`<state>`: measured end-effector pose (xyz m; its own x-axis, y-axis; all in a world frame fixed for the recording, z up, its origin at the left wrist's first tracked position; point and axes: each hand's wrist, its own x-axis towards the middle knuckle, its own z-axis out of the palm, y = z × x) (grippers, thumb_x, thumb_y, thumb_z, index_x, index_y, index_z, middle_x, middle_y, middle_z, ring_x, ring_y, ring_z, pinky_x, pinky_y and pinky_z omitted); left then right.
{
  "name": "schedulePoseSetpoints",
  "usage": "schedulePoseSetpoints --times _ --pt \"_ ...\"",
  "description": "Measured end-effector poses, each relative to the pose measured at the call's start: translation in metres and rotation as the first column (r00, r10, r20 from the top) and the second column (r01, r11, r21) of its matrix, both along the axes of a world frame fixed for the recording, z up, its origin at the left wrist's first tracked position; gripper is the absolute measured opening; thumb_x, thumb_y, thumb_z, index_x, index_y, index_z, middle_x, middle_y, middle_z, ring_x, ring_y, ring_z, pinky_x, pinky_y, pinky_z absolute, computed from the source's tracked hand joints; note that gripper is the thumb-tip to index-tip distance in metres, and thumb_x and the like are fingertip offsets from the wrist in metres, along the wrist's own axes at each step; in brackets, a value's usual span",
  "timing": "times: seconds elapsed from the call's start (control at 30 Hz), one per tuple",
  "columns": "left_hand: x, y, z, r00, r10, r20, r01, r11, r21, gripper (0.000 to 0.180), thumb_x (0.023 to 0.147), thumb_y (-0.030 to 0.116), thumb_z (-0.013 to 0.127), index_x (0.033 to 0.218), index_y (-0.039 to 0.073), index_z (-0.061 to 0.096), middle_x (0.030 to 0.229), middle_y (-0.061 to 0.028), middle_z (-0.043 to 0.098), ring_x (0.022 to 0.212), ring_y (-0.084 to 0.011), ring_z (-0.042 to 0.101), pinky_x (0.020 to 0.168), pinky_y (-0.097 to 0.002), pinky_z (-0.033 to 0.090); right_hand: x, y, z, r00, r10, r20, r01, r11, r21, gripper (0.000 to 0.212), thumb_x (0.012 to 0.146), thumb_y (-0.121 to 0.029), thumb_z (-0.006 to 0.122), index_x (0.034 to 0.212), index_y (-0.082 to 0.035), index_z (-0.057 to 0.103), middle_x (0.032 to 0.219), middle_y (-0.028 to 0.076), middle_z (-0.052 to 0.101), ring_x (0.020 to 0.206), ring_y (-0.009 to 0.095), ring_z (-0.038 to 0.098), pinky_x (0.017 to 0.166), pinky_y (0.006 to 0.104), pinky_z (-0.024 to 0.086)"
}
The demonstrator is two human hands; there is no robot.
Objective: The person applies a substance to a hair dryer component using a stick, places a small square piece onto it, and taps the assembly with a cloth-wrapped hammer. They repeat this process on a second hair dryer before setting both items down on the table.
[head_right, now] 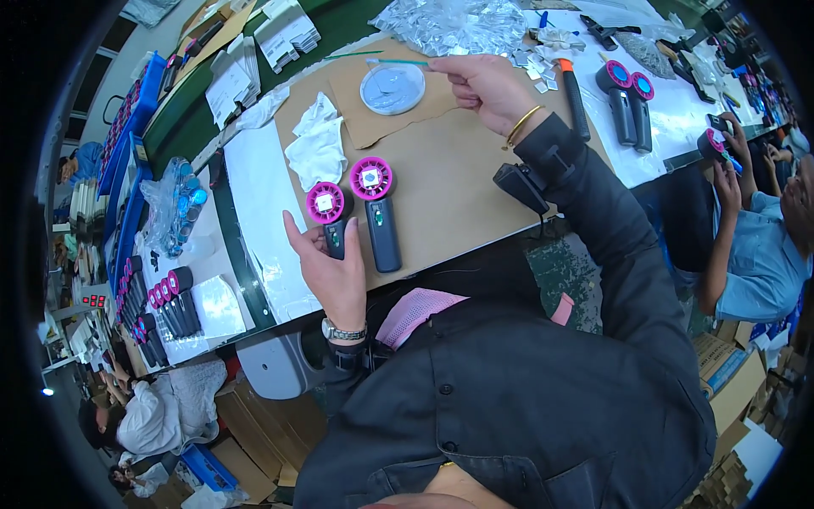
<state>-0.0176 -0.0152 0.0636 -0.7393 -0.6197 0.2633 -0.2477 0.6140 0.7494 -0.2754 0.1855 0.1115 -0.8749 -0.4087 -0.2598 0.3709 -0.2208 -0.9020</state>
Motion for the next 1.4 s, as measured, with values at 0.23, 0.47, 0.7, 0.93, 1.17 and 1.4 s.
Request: schedulePoseSetpoints --times 0.23,0.47,0.7,0.93,1.17,1.4 --pt "0.011 -0.013 -0.021 0.978 -0.017 -0.209 0.063 0.974 0.218 0.069 0.107 0.018 0.068 0.163 -0.007 0.036 0.12 -0.0172 0.066 0.095 -0.0219 0.064 0.086 -0.0384 0.052 0.0 0.012 -0.017 0.993 -0.046 -0.109 0.072 0.965 0.253 0.018 0.102 -0.016 0.077 0.108 0.001 0.078 0.07 -0.009 0.039 0.06 0.005 0.03 0.054 0.0258 0.026" --pt "0.016 -0.022 -0.047 0.885 -0.066 -0.461 0.153 0.977 0.152 0.055 0.114 0.029 0.055 0.156 -0.006 0.047 0.131 -0.0195 0.066 0.114 -0.0248 0.062 0.103 -0.0402 0.05 -0.003 0.013 -0.016 0.996 -0.077 0.047 0.068 0.982 0.174 0.016 0.101 -0.015 0.077 0.106 0.001 0.078 0.071 -0.008 0.04 0.059 0.006 0.029 0.054 0.0259 0.026" --pt "0.017 -0.021 -0.051 0.896 -0.051 -0.441 0.159 0.964 0.211 0.052 0.114 0.03 0.054 0.151 -0.006 0.052 0.131 -0.0192 0.066 0.12 -0.0253 0.063 0.106 -0.04 0.049 -0.009 0.009 -0.019 0.995 -0.074 -0.074 0.092 0.954 0.286 0.02 0.099 -0.017 0.08 0.104 0.002 0.079 0.069 -0.008 0.046 0.06 0.004 0.036 0.054 0.0252 0.028" --pt "0.015 -0.021 -0.053 0.895 -0.056 -0.443 0.163 0.965 0.207 0.051 0.114 0.03 0.055 0.15 -0.006 0.053 0.13 -0.0189 0.066 0.118 -0.0253 0.064 0.104 -0.039 0.05 -0.021 0.0 -0.047 0.85 0.036 -0.526 0.338 0.728 0.596 0.021 0.097 -0.018 0.082 0.102 0.002 0.082 0.067 -0.006 0.053 0.058 0.004 0.042 0.051 0.0245 0.028" --pt "0.016 -0.021 -0.051 0.9 -0.069 -0.431 0.161 0.97 0.18 0.052 0.114 0.031 0.057 0.149 -0.006 0.054 0.13 -0.0185 0.067 0.117 -0.0252 0.064 0.104 -0.0389 0.05 -0.021 0.008 -0.027 0.989 -0.055 -0.134 0.1 0.93 0.355 0.018 0.098 -0.017 0.081 0.097 0.0 0.079 0.069 -0.006 0.051 0.055 0.004 0.038 0.05 0.0253 0.026" --pt "0.016 -0.023 -0.053 0.892 -0.073 -0.445 0.161 0.973 0.163 0.052 0.113 0.032 0.058 0.149 -0.006 0.054 0.13 -0.018 0.067 0.117 -0.0252 0.064 0.103 -0.0393 0.05 -0.013 0.012 -0.028 0.989 -0.072 -0.129 0.105 0.958 0.267 0.016 0.098 -0.016 0.08 0.093 -0.002 0.075 0.069 -0.008 0.044 0.058 0.004 0.034 0.052 0.026 0.026"
